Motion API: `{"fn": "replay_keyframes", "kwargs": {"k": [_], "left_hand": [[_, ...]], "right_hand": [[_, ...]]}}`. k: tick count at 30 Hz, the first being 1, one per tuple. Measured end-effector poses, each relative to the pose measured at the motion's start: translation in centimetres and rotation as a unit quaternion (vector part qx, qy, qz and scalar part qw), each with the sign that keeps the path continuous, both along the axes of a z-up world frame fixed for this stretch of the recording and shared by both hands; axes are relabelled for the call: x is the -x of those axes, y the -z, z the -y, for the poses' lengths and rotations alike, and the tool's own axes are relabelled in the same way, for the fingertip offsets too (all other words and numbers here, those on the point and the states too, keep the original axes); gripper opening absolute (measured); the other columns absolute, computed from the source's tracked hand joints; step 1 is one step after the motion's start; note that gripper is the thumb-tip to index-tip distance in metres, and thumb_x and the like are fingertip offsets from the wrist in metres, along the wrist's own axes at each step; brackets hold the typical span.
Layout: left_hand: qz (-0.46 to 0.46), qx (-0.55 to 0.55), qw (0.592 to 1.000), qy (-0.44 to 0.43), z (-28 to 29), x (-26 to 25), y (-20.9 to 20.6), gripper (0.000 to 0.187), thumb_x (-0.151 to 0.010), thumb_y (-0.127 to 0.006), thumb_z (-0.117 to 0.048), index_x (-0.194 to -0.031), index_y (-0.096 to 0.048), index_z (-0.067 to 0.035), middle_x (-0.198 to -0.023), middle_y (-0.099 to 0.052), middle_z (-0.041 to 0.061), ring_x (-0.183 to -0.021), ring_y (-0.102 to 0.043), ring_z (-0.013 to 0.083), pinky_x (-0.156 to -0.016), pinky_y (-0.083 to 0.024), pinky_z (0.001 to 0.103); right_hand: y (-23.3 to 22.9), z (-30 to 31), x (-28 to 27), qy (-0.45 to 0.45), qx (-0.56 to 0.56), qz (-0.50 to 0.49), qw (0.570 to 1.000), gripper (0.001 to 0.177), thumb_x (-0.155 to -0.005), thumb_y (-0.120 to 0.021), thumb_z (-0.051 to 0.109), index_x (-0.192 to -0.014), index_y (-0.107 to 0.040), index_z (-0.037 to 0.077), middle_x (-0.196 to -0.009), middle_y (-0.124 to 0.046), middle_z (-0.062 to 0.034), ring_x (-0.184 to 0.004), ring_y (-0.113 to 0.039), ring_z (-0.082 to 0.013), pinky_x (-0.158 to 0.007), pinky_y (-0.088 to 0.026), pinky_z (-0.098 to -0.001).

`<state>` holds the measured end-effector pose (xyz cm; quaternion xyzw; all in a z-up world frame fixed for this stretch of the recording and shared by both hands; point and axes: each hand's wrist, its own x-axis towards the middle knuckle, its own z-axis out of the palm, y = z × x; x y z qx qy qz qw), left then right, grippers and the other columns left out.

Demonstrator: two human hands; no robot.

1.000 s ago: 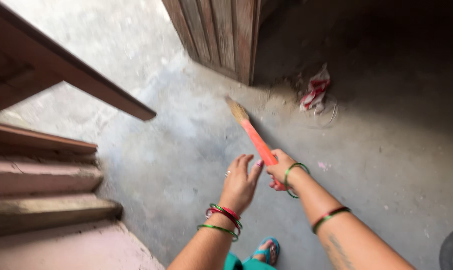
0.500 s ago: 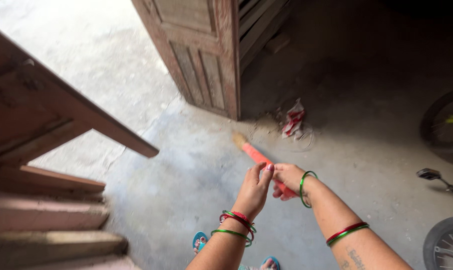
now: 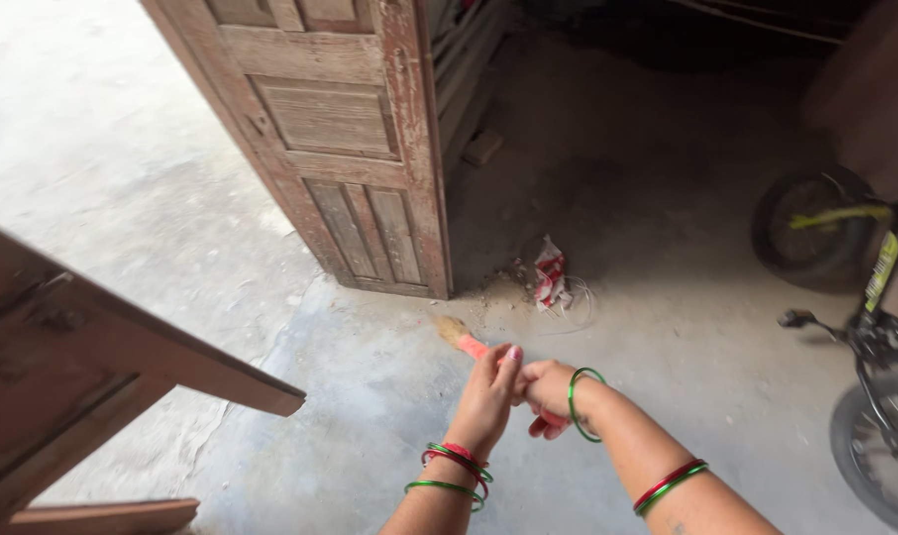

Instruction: The person sweeps debris from a concrete floor near a doorway and down a staircase using a broom.

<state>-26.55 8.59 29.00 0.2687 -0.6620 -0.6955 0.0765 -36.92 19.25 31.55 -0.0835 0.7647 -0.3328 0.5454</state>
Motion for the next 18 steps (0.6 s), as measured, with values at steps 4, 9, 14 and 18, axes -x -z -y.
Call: {"fn": "replay_keyframes", "kwargs": {"k": [4, 9, 14, 18], "left_hand": [[0.010, -0.032, 0.999, 0.023, 3.3, -1.7, 1.6, 0.062, -0.100, -0.050, -0.047, -0.143, -0.052, -0.002, -0.142, -0.061, 0.017, -0.135, -0.055, 0.0252, -0.111, -0.040, 0.036], [0.044, -0.059, 0.997, 0.029, 4.7, -3.7, 5.7, 0.063, -0.101, -0.050, -0.046, -0.143, -0.050, 0.001, -0.140, -0.063, 0.019, -0.134, -0.058, 0.0266, -0.111, -0.043, 0.036], [0.080, -0.070, 0.994, 0.024, 4.0, -4.5, 10.8, 0.064, -0.098, -0.054, -0.047, -0.141, -0.052, 0.000, -0.132, -0.065, 0.021, -0.126, -0.064, 0.0292, -0.107, -0.048, 0.037], [0.103, 0.011, 0.995, 0.010, 4.2, -4.6, 14.2, 0.063, -0.098, -0.054, -0.050, -0.137, -0.058, -0.002, -0.134, -0.063, 0.019, -0.126, -0.061, 0.0295, -0.106, -0.047, 0.037]], "right_hand": [[-0.7, 2.4, -3.8, -0.033, -0.073, -0.036, 0.996, 0.051, -0.088, -0.060, -0.001, -0.135, -0.052, 0.017, -0.102, -0.068, -0.0012, -0.073, -0.075, -0.0233, -0.060, -0.061, -0.0368], [4.0, 3.9, -4.9, -0.150, -0.145, -0.057, 0.976, 0.059, -0.088, -0.057, 0.002, -0.144, -0.042, 0.014, -0.107, -0.074, -0.0155, -0.076, -0.075, -0.0229, -0.063, -0.060, -0.0363], [13.3, 4.7, -5.4, -0.343, -0.192, -0.189, 0.900, 0.066, -0.082, -0.072, 0.014, -0.141, -0.042, 0.009, -0.108, -0.072, -0.0162, -0.087, -0.069, -0.0282, -0.074, -0.056, -0.0417], [15.4, 4.6, -4.8, -0.351, -0.205, -0.094, 0.909, 0.053, -0.087, -0.067, 0.020, -0.134, -0.049, 0.007, -0.106, -0.075, -0.0166, -0.089, -0.077, -0.0317, -0.077, -0.057, -0.0413]]}}
